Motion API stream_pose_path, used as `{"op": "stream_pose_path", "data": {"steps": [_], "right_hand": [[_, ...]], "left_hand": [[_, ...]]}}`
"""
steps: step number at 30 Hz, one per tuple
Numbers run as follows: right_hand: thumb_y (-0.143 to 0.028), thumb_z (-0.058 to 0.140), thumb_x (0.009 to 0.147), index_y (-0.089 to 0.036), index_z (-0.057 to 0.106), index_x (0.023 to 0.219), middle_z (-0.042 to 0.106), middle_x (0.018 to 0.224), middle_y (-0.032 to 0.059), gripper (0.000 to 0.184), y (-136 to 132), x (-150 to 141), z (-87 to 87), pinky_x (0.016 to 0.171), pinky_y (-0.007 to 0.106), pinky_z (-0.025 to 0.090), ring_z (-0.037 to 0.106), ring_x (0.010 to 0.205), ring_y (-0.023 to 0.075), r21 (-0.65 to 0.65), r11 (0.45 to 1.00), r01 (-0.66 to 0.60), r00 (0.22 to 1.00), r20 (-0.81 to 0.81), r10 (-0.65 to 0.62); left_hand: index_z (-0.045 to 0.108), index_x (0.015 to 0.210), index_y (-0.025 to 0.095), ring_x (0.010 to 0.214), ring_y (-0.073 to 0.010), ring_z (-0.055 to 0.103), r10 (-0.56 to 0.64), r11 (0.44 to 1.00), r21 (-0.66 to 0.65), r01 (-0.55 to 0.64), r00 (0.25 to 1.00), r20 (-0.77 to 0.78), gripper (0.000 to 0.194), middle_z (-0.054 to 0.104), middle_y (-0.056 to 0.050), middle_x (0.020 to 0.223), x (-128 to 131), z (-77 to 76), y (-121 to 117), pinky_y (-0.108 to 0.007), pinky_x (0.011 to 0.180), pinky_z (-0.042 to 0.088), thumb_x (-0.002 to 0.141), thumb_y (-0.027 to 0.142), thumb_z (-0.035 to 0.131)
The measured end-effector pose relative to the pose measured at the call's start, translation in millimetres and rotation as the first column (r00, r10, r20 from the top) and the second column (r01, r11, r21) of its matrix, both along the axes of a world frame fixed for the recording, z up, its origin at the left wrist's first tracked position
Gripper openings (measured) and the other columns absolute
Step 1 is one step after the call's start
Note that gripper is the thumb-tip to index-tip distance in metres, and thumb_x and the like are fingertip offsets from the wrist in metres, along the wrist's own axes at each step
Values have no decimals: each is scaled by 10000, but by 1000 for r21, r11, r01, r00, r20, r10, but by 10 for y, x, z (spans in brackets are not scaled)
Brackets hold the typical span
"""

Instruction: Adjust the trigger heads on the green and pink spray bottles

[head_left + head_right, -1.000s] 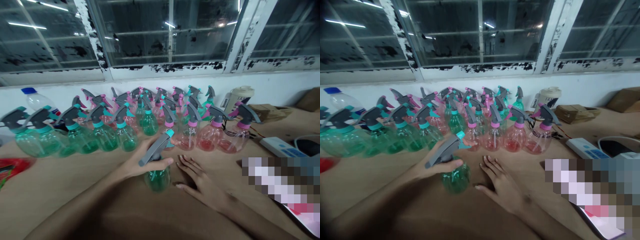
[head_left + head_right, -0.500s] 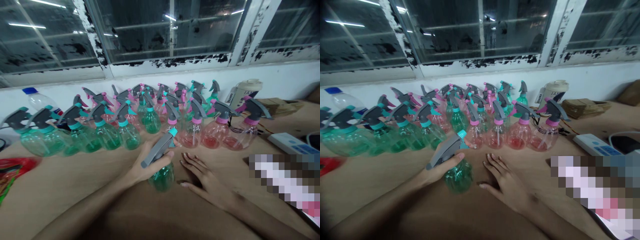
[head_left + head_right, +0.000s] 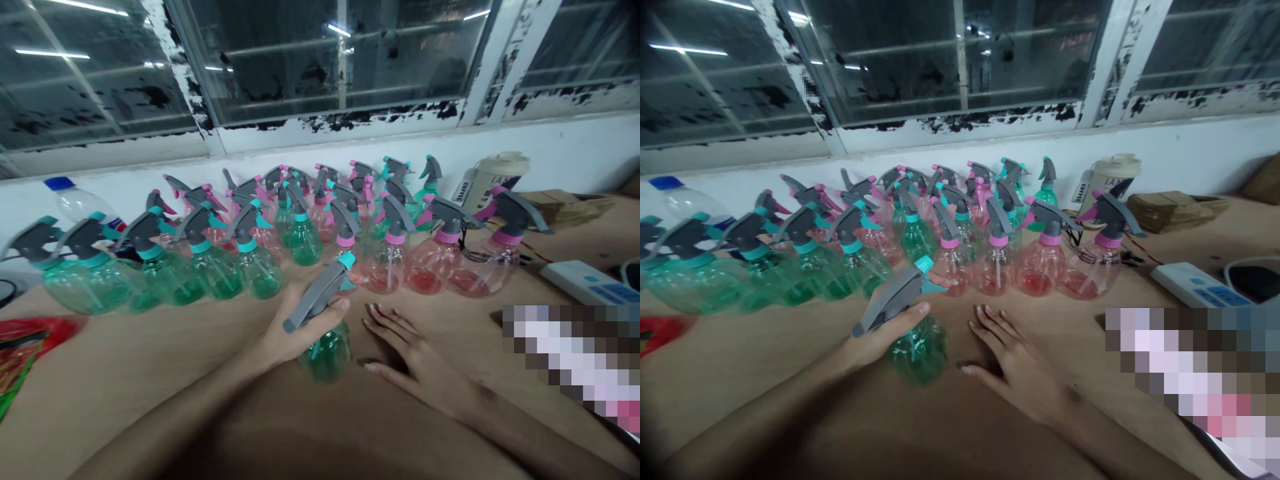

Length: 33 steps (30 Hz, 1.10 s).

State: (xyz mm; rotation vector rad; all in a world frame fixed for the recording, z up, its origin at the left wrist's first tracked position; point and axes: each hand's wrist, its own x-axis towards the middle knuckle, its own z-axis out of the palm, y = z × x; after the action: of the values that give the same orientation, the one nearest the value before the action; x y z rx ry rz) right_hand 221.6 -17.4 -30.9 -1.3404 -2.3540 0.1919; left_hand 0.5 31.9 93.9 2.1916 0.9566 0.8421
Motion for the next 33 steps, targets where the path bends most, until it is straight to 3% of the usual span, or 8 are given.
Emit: {"op": "stream_pose_path", "data": {"steps": [8, 15, 21, 28, 33], "right_hand": [[-508, 499, 877, -216, 388, 1403, 359, 1478, 70, 612, 6, 7, -36, 1107, 499, 296, 295, 1367, 260, 11, 1000, 6, 999, -54, -6], [-514, 464, 894, -167, 400, 1394, 351, 1479, 83, 612, 3, -2, -28, 1111, 482, 294, 282, 1374, 248, 12, 1000, 10, 1000, -9, -9], [-516, 476, 887, -173, 424, 1380, 353, 1478, 81, 603, -2, 0, -25, 1113, 485, 290, 288, 1371, 254, 7, 1000, 14, 1000, -17, -14], [-513, 452, 901, -167, 413, 1385, 348, 1480, 84, 597, -8, -8, 0, 1114, 481, 288, 277, 1376, 243, 0, 1000, 10, 1000, 18, -10], [-511, 452, 902, -154, 408, 1385, 341, 1483, 96, 602, 1, 4, -29, 1110, 494, 291, 272, 1378, 246, 17, 1000, 0, 1000, 19, 0]], "left_hand": [[615, 1084, 223, 782, -213, 593, 52, 999, -8, -52, 998, 19, 301, 632, -41, 820, 16, -57, -30, -368, 746, 490, 865, 397, 502], [563, 1189, 258, 876, -194, 618, -26, 997, -71, 35, 992, 120, 312, 647, -42, 1009, 31, -27, -49, -337, 793, 495, 887, 305, 500], [575, 1014, 237, 663, -169, 587, -5, 999, -31, 6, 999, 37, 196, 630, -21, 861, 48, -14, -19, -328, 661, 487, 851, 306, 490], [520, 790, 211, 621, -155, 534, 51, 999, 5, -51, 999, 7, 128, 548, -4, 704, 72, -24, -7, -287, 574, 443, 810, 336, 497], [576, 945, 231, 710, -186, 579, -3, 1000, 11, 2, 998, 55, 181, 608, -21, 805, 55, -26, 15, -331, 689, 472, 829, 358, 519]]}}
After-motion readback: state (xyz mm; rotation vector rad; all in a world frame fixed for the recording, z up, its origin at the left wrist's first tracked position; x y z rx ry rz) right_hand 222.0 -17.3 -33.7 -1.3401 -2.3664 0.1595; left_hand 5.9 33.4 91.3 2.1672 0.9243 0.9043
